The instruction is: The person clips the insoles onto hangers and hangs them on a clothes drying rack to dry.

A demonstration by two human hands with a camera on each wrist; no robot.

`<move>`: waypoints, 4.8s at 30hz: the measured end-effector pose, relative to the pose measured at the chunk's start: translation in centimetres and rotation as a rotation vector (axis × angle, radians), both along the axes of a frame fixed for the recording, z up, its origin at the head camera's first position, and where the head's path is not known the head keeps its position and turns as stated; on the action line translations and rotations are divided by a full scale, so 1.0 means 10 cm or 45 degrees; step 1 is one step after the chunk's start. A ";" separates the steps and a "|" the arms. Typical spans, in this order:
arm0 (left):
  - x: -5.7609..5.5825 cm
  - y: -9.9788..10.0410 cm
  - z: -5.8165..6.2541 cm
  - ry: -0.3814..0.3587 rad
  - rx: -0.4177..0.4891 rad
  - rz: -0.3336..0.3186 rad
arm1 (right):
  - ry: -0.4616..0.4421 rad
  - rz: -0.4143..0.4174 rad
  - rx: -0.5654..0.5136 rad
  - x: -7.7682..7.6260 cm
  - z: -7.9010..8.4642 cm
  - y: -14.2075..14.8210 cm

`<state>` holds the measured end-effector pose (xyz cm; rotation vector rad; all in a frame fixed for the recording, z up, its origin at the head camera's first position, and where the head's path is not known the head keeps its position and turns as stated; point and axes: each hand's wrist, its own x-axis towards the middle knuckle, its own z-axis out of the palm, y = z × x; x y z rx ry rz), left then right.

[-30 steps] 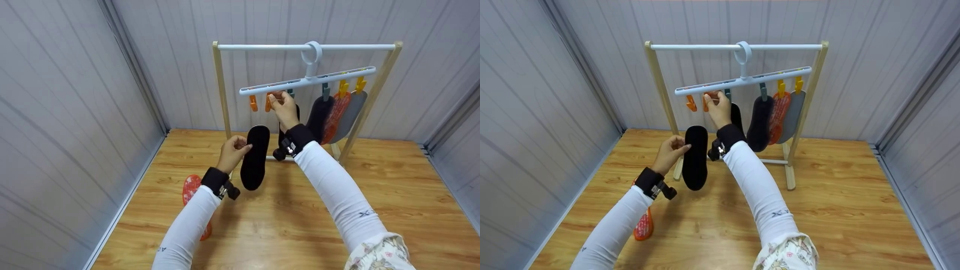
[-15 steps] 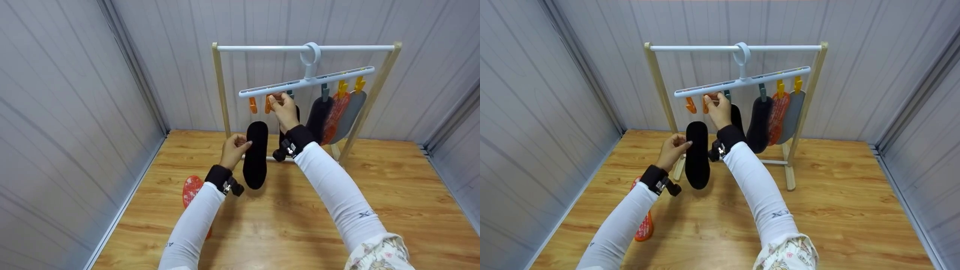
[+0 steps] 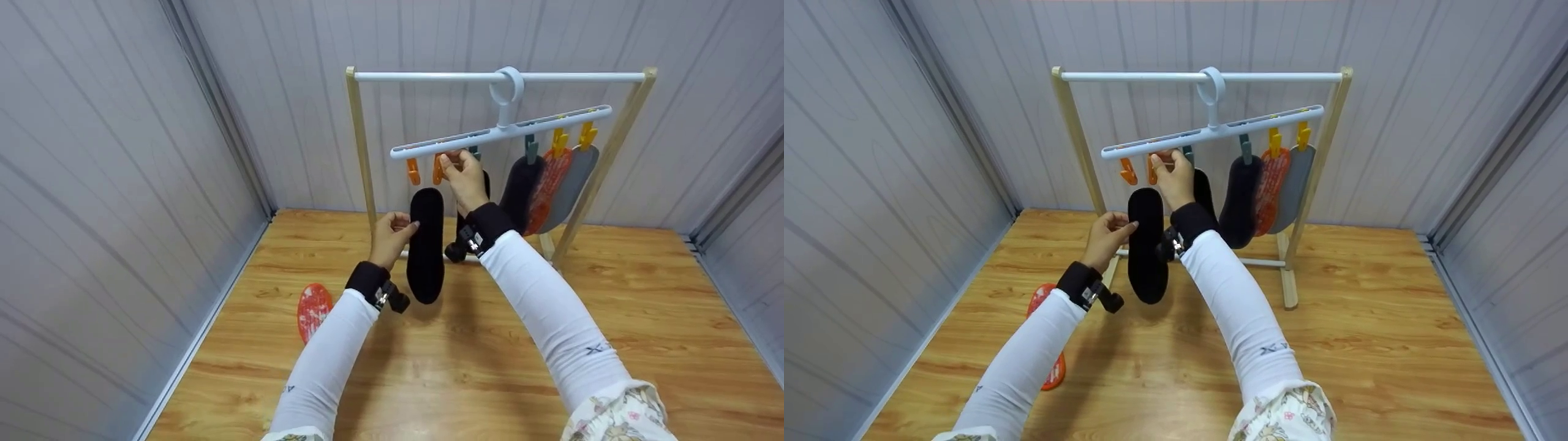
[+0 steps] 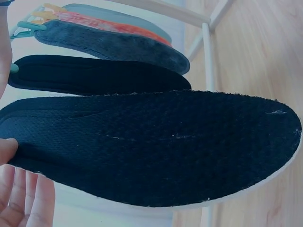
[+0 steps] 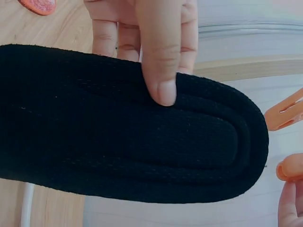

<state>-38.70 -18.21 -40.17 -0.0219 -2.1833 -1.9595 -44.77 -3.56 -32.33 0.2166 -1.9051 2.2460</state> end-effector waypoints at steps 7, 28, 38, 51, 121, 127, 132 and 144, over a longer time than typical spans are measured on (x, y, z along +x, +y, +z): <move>-0.06 -0.01 -0.02 0.016 0.026 -0.001 | 0.007 -0.010 0.024 0.02 0.01 -0.03; -0.08 0.12 0.01 0.129 0.069 -0.027 | 0.003 0.005 0.031 0.03 0.02 0.02; -0.07 0.17 0.03 0.193 0.069 -0.009 | 0.018 0.007 0.038 0.06 0.02 0.04; -0.08 0.09 -0.01 0.164 0.096 -0.005 | 0.092 0.073 -0.007 0.08 -0.10 0.02; 0.35 -0.86 -0.34 0.241 -0.601 -0.107 | 0.026 -0.124 -0.090 0.30 -0.49 0.07; 0.61 -1.11 -0.46 0.312 -1.089 -0.330 | 0.007 -0.139 -0.105 0.35 -0.59 0.10; 0.72 -1.29 -0.55 0.413 -1.487 -0.589 | 0.035 -0.196 -0.199 0.39 -0.59 0.10; 1.16 -1.59 -0.86 0.259 -1.837 -0.867 | 0.260 -0.035 0.005 0.74 -0.23 -0.03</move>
